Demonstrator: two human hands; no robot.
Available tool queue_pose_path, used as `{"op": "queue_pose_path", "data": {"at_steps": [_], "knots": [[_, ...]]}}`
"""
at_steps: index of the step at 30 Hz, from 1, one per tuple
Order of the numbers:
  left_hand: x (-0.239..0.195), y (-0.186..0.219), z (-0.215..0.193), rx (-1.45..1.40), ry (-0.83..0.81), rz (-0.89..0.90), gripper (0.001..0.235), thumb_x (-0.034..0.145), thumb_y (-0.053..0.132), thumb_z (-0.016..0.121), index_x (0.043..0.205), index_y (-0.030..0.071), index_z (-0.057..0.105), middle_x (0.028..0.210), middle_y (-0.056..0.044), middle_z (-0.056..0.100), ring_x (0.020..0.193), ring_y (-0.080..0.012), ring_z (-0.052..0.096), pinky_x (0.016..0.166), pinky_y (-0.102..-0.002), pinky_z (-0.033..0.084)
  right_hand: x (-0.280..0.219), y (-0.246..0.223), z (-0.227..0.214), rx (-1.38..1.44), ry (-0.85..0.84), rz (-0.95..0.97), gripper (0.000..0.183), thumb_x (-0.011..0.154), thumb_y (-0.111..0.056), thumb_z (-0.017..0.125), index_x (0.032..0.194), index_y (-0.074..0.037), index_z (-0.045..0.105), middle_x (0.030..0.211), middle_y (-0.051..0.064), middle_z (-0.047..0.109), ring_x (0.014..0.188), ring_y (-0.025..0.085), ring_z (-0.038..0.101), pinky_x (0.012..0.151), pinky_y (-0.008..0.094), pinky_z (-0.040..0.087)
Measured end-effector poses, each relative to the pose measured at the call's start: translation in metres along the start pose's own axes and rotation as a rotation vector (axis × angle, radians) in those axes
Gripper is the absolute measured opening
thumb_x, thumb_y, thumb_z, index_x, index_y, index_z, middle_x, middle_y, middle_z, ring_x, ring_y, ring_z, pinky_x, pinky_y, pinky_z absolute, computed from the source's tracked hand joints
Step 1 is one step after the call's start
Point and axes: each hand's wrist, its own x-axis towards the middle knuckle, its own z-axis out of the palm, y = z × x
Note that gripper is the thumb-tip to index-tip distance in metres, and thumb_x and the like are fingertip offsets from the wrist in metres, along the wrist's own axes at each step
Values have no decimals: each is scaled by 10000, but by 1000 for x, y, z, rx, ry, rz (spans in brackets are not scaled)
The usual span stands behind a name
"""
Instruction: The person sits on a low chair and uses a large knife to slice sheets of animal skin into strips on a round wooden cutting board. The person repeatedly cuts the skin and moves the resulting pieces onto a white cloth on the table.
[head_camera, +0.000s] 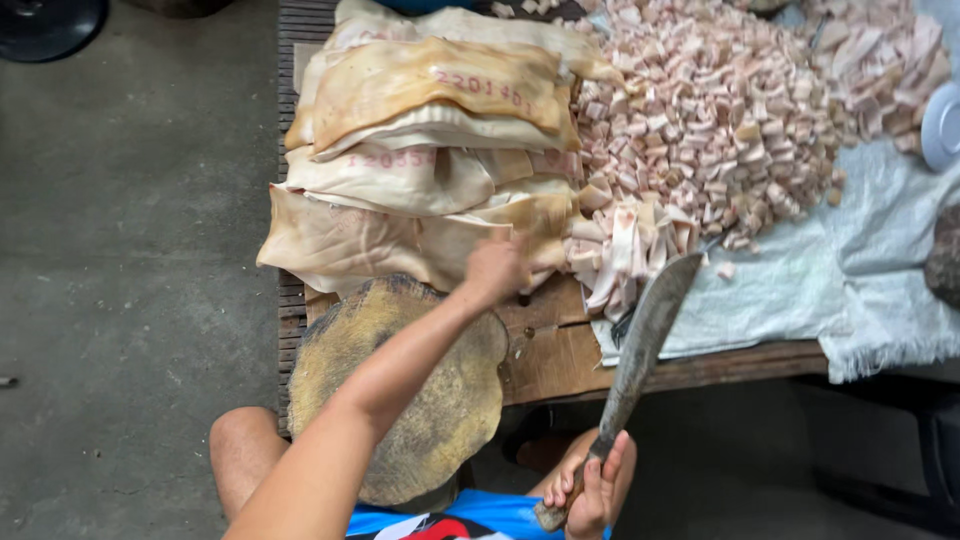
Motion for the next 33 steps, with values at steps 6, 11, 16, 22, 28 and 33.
{"op": "queue_pose_path", "data": {"at_steps": [6,11,16,22,28,33], "knots": [[29,-44,62,387,241,-122,993,819,573,758,1605,289,223,1572,-173,171,1097,-595,486,824,-715,542,-9,44,7,95,-216,115,653,1051,-277,379,1609,-455,88,690,80,454,427,154,450,402,342,509],[76,-71,123,287,584,-148,712,979,207,661,1595,358,338,1600,-198,197,1188,-603,445,916,-650,489,-38,49,-3,180,-311,141,638,1074,-244,349,1606,-465,74,698,91,467,451,161,464,427,336,517],[45,-120,88,-579,927,-119,888,670,-48,676,1503,-2,372,1348,-305,534,1242,-442,519,1047,-488,416,-29,60,-10,303,-429,14,625,1095,-233,341,1602,-475,67,684,98,464,442,170,456,425,350,521],[-20,-97,-37,-1175,673,12,226,822,-6,554,932,-41,748,812,-92,724,672,-193,676,561,-369,551,-34,61,-16,320,-341,53,620,1083,-268,350,1612,-475,101,656,70,447,422,137,436,391,321,493],[-96,-61,-180,-1435,675,53,277,702,-88,479,920,-47,647,761,-86,680,596,-206,686,504,-369,628,-36,43,-14,290,-289,103,609,1066,-305,342,1598,-492,113,638,52,435,410,134,434,374,313,485],[-62,-63,-243,-1406,618,390,38,774,-111,536,776,-75,549,726,-95,560,596,-192,569,478,-351,485,-36,29,-9,330,-339,-16,594,1098,-309,348,1622,-478,125,660,49,440,446,135,445,398,304,487]]}}
